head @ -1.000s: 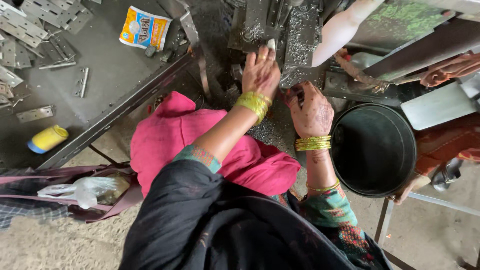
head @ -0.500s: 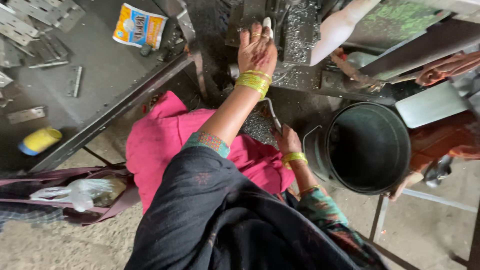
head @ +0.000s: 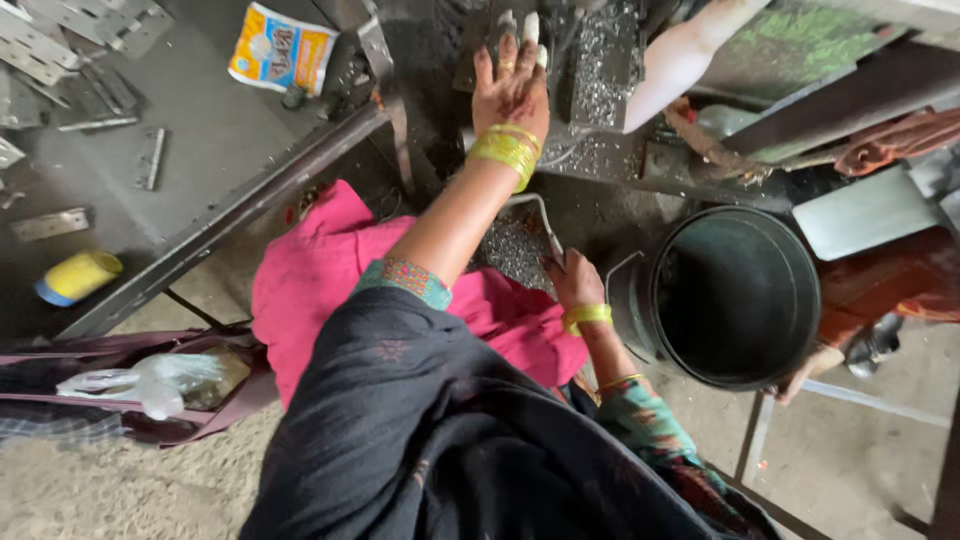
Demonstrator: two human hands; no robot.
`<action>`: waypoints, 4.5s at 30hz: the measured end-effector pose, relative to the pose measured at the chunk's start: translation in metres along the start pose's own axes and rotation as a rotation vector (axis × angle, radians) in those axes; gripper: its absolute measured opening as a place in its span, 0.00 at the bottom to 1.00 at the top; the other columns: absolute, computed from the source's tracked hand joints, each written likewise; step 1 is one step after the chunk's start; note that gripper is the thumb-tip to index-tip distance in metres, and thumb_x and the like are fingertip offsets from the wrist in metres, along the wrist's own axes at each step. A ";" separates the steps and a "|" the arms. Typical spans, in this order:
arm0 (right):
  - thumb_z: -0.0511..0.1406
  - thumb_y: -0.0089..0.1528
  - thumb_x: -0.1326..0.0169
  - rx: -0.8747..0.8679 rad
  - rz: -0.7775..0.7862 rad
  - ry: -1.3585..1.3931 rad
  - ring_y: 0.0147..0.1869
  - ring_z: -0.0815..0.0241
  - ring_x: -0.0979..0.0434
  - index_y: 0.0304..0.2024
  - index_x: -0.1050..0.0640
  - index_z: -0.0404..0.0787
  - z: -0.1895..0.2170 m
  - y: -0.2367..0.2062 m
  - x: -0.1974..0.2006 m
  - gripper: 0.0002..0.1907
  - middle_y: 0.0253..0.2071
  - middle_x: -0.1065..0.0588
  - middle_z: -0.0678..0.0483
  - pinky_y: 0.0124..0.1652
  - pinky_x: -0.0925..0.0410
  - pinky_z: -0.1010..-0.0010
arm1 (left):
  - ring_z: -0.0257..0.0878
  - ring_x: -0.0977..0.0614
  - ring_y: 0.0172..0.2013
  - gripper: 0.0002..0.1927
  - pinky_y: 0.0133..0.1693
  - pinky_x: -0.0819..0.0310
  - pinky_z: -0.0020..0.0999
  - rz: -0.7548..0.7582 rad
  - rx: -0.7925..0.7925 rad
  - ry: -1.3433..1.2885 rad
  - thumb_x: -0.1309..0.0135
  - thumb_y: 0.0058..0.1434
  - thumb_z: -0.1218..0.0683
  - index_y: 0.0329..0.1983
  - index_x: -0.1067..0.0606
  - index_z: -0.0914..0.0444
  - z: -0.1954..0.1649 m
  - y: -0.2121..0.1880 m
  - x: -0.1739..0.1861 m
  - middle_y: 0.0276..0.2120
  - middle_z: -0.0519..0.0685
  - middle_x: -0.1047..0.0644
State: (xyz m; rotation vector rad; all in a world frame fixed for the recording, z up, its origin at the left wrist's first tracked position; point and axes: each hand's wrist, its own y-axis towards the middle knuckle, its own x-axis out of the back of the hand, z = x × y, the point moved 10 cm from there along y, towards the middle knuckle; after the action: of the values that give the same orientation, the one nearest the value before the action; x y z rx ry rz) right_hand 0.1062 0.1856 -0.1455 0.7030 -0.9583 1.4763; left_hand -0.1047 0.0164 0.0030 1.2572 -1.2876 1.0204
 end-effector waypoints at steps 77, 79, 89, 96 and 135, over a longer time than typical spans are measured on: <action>0.49 0.62 0.40 -0.013 0.019 0.159 0.39 0.29 0.25 0.34 0.26 0.34 -0.008 0.002 -0.016 0.23 0.33 0.25 0.34 0.38 0.34 0.46 | 0.49 0.45 0.76 0.23 0.73 0.69 0.64 -0.068 -0.045 0.107 0.60 0.71 0.57 0.68 0.31 0.64 -0.017 -0.009 0.003 0.73 0.51 0.38; 0.47 0.61 0.41 0.042 0.040 0.145 0.38 0.29 0.26 0.34 0.26 0.35 -0.004 0.010 0.002 0.20 0.34 0.25 0.33 0.40 0.31 0.48 | 0.48 0.43 0.73 0.25 0.71 0.67 0.62 -0.248 -0.014 0.231 0.60 0.69 0.56 0.67 0.30 0.66 -0.014 -0.009 0.018 0.70 0.52 0.35; 0.47 0.61 0.42 0.068 -0.085 0.119 0.44 0.30 0.24 0.43 0.25 0.36 0.017 -0.007 0.016 0.21 0.37 0.23 0.33 0.40 0.32 0.45 | 0.44 0.44 0.75 0.23 0.74 0.73 0.61 -0.210 -0.027 0.131 0.62 0.74 0.56 0.68 0.27 0.66 -0.007 -0.002 0.014 0.72 0.54 0.36; 0.51 0.64 0.44 0.032 0.064 -0.064 0.43 0.32 0.22 0.40 0.24 0.37 0.014 0.012 0.041 0.23 0.36 0.23 0.36 0.41 0.31 0.45 | 0.40 0.51 0.76 0.22 0.73 0.72 0.53 -0.032 0.127 0.118 0.68 0.72 0.59 0.64 0.29 0.58 0.005 0.020 0.002 0.76 0.45 0.47; 0.29 0.64 0.41 0.448 -0.184 0.570 0.45 0.57 0.16 0.56 0.26 0.35 0.242 -0.038 0.112 0.17 0.44 0.19 0.49 0.43 0.24 0.68 | 0.49 0.13 0.44 0.20 0.46 0.20 0.39 -0.605 0.027 -1.149 0.54 0.55 0.71 0.48 0.25 0.64 0.174 -0.192 0.112 0.41 0.57 0.17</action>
State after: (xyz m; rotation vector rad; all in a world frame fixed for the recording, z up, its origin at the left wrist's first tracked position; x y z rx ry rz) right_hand 0.1044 0.0292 0.0733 0.6112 -0.1226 1.6140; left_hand 0.0751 -0.1876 0.0784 2.1967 -1.5025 -0.2171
